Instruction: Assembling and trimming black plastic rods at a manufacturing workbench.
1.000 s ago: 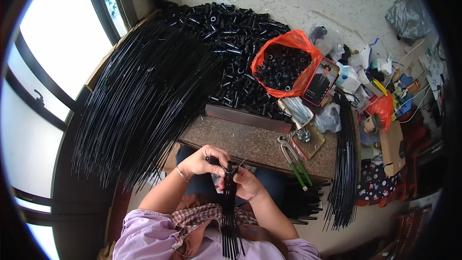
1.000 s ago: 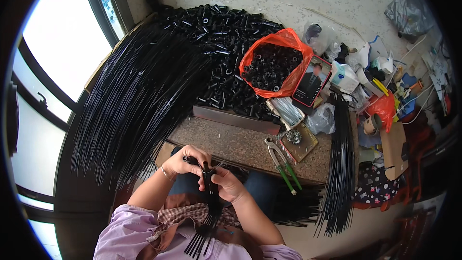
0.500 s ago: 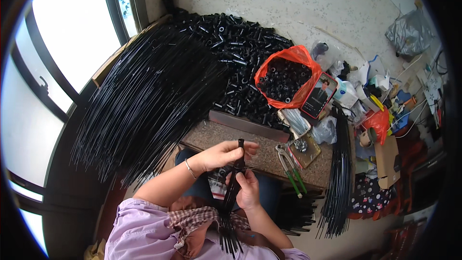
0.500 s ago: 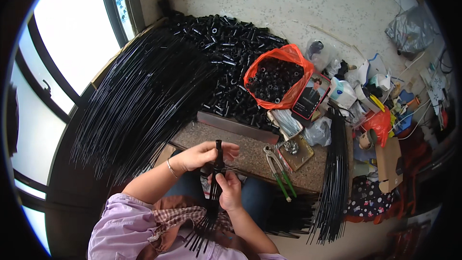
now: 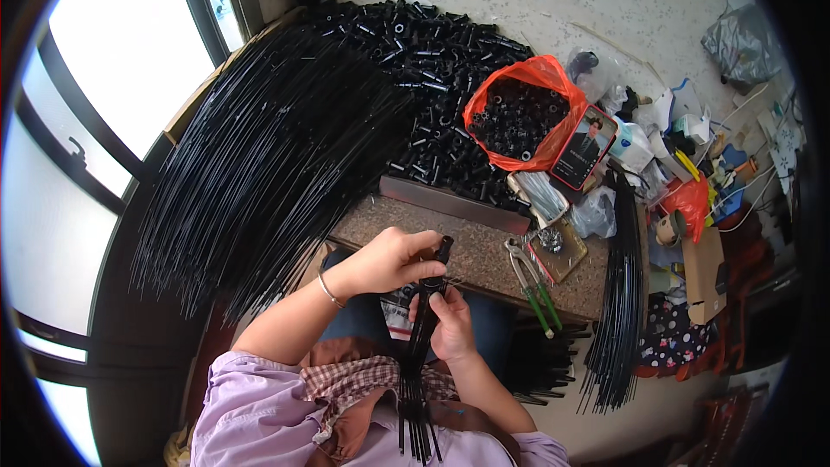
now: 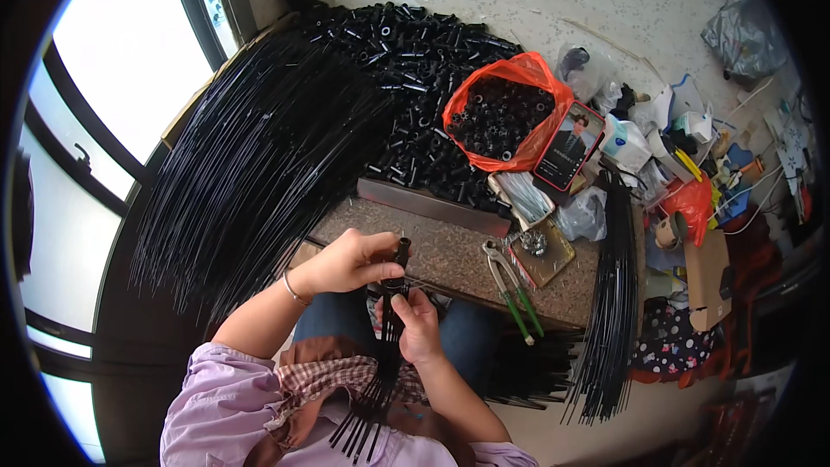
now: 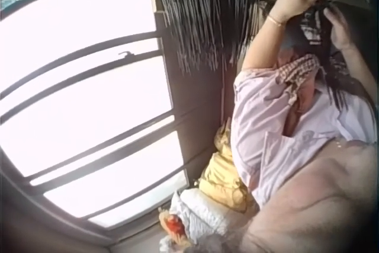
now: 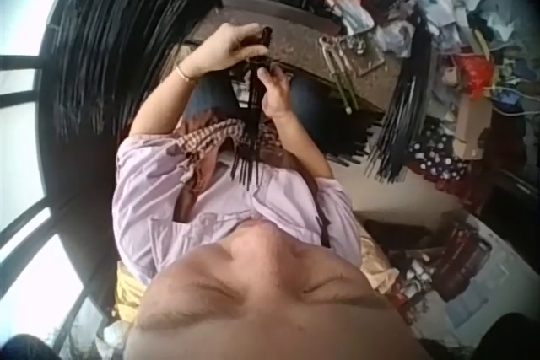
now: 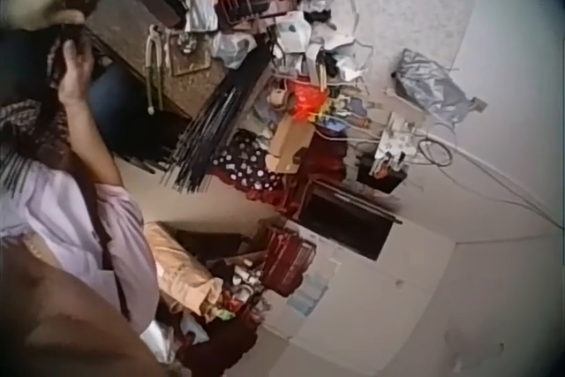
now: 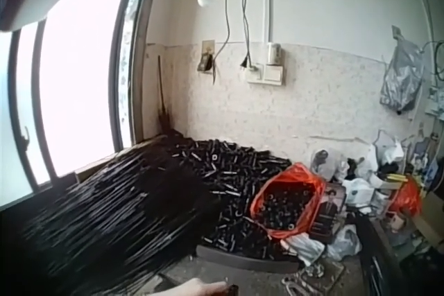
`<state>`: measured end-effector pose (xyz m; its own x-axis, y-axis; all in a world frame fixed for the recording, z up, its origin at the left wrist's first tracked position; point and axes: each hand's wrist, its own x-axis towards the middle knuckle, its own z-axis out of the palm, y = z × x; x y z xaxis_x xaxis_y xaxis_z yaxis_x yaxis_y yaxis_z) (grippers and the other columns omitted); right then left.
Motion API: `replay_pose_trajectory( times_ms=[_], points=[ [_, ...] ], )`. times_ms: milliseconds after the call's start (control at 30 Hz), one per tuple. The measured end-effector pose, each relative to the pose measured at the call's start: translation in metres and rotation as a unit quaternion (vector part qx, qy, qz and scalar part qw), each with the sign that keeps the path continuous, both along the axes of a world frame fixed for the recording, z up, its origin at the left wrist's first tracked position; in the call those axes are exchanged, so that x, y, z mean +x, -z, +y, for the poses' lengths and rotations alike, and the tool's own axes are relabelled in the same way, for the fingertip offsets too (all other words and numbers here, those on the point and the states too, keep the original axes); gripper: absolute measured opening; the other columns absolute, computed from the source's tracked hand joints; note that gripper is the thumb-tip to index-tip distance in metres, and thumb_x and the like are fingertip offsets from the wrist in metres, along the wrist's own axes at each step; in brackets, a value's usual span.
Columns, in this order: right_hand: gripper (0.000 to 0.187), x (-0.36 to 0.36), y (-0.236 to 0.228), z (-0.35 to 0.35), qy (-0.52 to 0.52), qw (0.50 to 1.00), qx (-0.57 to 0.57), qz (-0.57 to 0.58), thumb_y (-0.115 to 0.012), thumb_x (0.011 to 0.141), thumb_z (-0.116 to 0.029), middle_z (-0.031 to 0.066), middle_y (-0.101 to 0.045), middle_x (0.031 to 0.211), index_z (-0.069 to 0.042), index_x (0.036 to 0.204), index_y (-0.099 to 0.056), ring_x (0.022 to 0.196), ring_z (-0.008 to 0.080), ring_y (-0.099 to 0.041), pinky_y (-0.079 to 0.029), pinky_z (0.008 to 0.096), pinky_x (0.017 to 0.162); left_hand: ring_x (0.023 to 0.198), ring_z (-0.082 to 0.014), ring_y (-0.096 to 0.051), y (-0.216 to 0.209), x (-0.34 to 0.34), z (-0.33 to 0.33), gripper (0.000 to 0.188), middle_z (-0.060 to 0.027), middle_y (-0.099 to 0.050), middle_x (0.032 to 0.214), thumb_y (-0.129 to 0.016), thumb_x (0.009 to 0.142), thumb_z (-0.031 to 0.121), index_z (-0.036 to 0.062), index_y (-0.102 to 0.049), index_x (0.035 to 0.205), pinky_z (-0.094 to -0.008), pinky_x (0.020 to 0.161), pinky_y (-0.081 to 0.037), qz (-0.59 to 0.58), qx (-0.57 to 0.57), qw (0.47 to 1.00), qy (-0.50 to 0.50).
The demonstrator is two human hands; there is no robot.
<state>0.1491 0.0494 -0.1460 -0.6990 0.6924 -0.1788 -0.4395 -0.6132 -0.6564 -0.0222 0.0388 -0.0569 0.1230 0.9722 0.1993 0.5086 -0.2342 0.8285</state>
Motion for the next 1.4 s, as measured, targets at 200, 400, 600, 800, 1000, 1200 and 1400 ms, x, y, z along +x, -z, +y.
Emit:
replay_pose_trajectory(
  times_ms=[200,400,600,800,1000,1200,1400],
  points=[
    [0.016,0.001,0.003,0.000,-0.022,0.999,0.006,0.026,-0.061,0.084,-0.018,0.0093,-0.062,0.081,-0.008,0.086,-0.050,0.067,0.0152,-0.059,-0.050,0.0266,0.061,0.055,-0.0065,-0.052,0.029,0.005,-0.004,0.019,-0.0002,-0.055,0.061,-0.064,0.082,0.015,0.0008,-0.054,0.090,-0.0235,0.049,-0.042,-0.298,-0.107,0.949,-0.016],
    [0.015,0.005,0.001,-0.002,-0.039,0.999,0.008,0.009,-0.061,0.085,-0.018,0.0089,-0.062,0.082,-0.007,0.085,-0.050,0.065,0.0140,-0.059,-0.051,0.0268,0.058,0.062,-0.0037,-0.050,0.008,0.008,-0.020,0.018,0.0022,-0.057,0.070,-0.066,0.081,0.014,0.0012,-0.055,0.087,-0.0186,0.053,-0.041,-0.124,-0.037,0.989,-0.067],
    [0.022,0.011,0.004,0.005,-0.047,0.996,0.047,0.051,-0.062,0.084,-0.022,0.0082,-0.061,0.084,-0.006,0.096,-0.054,0.072,0.0151,-0.059,-0.050,0.0291,0.066,0.093,-0.0146,-0.051,0.035,0.010,-0.032,0.068,-0.0061,-0.053,0.093,-0.068,0.070,0.052,-0.0024,-0.058,0.108,-0.0283,0.082,-0.040,-0.428,-0.098,0.898,0.038],
    [0.032,0.018,-0.001,0.001,-0.048,0.994,0.076,0.066,-0.061,0.084,-0.025,0.0082,-0.057,0.080,-0.006,0.108,-0.052,0.074,0.0194,-0.056,-0.048,0.0314,0.067,0.108,-0.0247,-0.050,0.051,0.020,-0.038,0.044,-0.0154,-0.050,0.121,-0.072,0.072,0.012,0.0022,-0.058,0.113,-0.0369,0.093,-0.037,-0.341,0.043,0.936,0.077],
    [0.036,0.020,0.007,0.000,-0.099,0.983,0.122,0.098,-0.061,0.083,-0.030,0.0065,-0.053,0.077,-0.006,0.108,-0.052,0.073,0.0183,-0.053,-0.045,0.0318,0.063,0.096,-0.0242,-0.056,0.060,0.032,-0.038,0.011,-0.0094,-0.063,0.095,-0.067,0.077,0.007,0.0031,-0.061,0.085,-0.0395,0.089,-0.041,-0.457,0.022,0.887,0.054],
    [0.035,0.019,-0.002,0.000,-0.037,0.993,0.066,0.087,-0.065,0.081,-0.024,0.0086,-0.058,0.084,-0.003,0.107,-0.054,0.077,0.0186,-0.056,-0.046,0.0319,0.071,0.092,-0.0258,-0.056,0.050,0.028,-0.031,0.008,-0.0087,-0.063,0.091,-0.063,0.080,0.008,0.0058,-0.055,0.079,-0.0397,0.091,-0.040,-0.205,0.174,0.962,0.040],
    [0.048,0.014,0.001,-0.001,-0.124,0.983,0.104,0.084,-0.066,0.079,-0.029,0.0063,-0.053,0.080,-0.004,0.115,-0.046,0.072,0.0185,-0.054,-0.046,0.0311,0.064,0.084,-0.0234,-0.055,0.056,0.016,-0.031,0.008,-0.0089,-0.060,0.077,-0.067,0.077,0.007,0.0027,-0.060,0.076,-0.0446,0.091,-0.040,-0.482,0.013,0.863,0.149]
  ],
)
